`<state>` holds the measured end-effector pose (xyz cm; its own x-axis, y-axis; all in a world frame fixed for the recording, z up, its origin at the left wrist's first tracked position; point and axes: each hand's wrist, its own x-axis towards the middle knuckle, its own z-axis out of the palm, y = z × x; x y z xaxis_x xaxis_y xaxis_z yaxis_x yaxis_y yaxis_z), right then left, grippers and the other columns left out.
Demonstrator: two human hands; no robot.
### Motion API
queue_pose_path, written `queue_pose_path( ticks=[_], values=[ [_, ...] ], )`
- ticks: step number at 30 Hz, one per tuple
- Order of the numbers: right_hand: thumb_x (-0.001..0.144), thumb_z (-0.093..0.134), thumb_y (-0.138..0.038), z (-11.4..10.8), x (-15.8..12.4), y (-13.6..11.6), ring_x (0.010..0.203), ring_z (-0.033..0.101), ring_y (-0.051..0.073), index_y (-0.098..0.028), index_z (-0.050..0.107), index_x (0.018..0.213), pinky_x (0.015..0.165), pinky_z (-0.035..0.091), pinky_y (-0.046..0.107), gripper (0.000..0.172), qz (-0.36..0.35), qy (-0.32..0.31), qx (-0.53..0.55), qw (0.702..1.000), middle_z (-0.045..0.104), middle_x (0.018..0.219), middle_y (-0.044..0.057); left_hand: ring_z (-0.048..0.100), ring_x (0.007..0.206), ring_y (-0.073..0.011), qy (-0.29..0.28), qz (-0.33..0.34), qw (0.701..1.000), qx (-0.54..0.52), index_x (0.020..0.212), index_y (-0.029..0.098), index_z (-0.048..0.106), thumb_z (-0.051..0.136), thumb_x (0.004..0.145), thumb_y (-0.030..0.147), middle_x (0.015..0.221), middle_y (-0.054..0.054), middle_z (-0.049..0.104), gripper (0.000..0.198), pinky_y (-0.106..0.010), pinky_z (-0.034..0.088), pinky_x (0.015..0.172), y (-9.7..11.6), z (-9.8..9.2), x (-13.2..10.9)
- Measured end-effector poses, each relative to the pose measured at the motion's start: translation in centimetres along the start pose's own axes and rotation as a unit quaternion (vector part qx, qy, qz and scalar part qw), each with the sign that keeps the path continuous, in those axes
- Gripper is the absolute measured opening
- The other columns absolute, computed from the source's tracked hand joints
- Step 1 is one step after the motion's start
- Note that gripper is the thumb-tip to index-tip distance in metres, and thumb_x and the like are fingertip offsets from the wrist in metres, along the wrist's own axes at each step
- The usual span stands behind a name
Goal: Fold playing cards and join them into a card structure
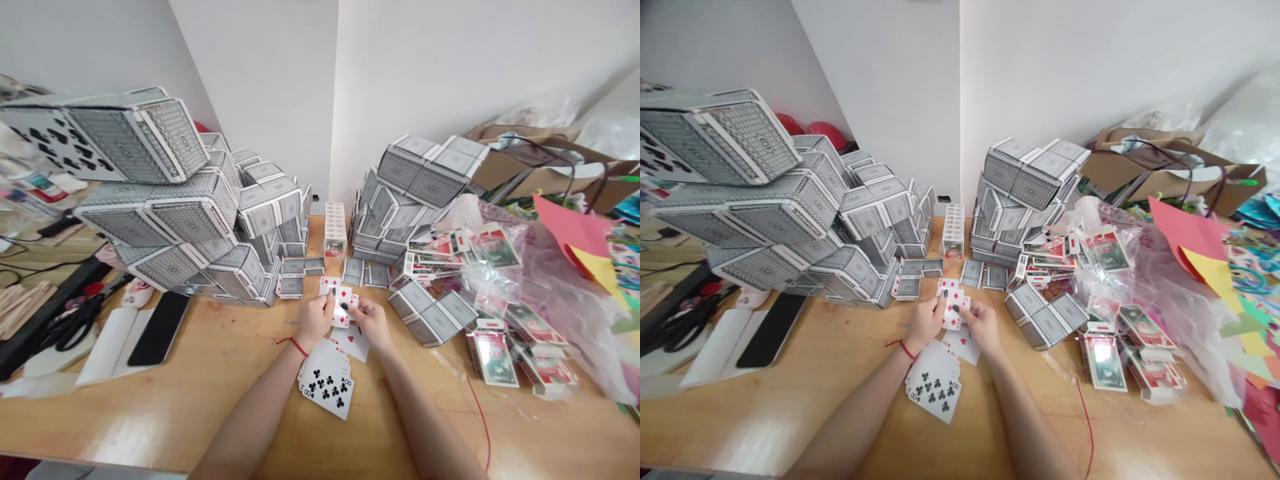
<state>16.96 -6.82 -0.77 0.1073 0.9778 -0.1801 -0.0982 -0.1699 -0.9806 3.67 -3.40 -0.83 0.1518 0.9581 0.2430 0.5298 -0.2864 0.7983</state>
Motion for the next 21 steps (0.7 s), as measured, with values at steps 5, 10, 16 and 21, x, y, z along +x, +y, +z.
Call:
queue_pose_path(
  ticks=[5, 10, 16, 21],
  values=[
    [0.063, 0.062, -0.047, 0.12, 0.06, 0.19, 0.036, 0.031, 0.006, -0.017, 0.047, 0.054, 0.036, 0.023, 0.019, 0.035, -0.006, 0.014, -0.031, 0.999, 0.04, 0.042, -0.006, 0.027, 0.039, -0.008, 0.019, 0.001, 0.999, 0.027, 0.038, 0.017, 0.037, 0.038, 0.082, 0.035, 0.038, 0.0, 0.038, 0.047, -0.028, 0.015, 0.048, -0.21, 0.03, -0.1],
    [0.069, 0.054, -0.051, -0.23, 0.0, -0.26, 0.037, 0.029, 0.006, -0.016, 0.051, 0.061, 0.035, 0.023, 0.02, 0.036, -0.022, -0.023, -0.046, 0.998, 0.037, 0.043, -0.007, 0.026, 0.04, -0.0084, 0.041, -0.012, 0.999, 0.003, 0.038, 0.017, 0.038, 0.039, 0.081, 0.039, 0.038, -0.001, 0.038, 0.048, -0.028, 0.013, 0.049, -0.63, 0.12, -0.05],
    [0.071, 0.051, -0.052, -0.62, 0.12, -0.19, 0.035, 0.03, 0.007, -0.017, 0.05, 0.063, 0.034, 0.024, 0.019, 0.036, -0.003, -0.058, -0.053, 0.997, 0.037, 0.041, -0.006, 0.027, 0.041, -0.0085, 0.025, -0.032, 0.999, -0.018, 0.04, 0.017, 0.038, 0.038, 0.08, 0.043, 0.038, 0.0, 0.036, 0.048, -0.028, 0.014, 0.048, -0.87, -0.13, 0.26],
    [0.069, 0.054, -0.052, -0.49, 0.18, 0.15, 0.035, 0.029, 0.006, -0.016, 0.049, 0.06, 0.033, 0.023, 0.019, 0.037, 0.001, -0.022, -0.034, 0.999, 0.035, 0.042, -0.006, 0.029, 0.044, -0.0091, -0.019, -0.047, 0.995, -0.09, 0.044, 0.018, 0.036, 0.037, 0.08, 0.047, 0.042, 0.002, 0.033, 0.046, -0.026, 0.018, 0.048, -0.57, -0.39, 0.17]
  ],
)
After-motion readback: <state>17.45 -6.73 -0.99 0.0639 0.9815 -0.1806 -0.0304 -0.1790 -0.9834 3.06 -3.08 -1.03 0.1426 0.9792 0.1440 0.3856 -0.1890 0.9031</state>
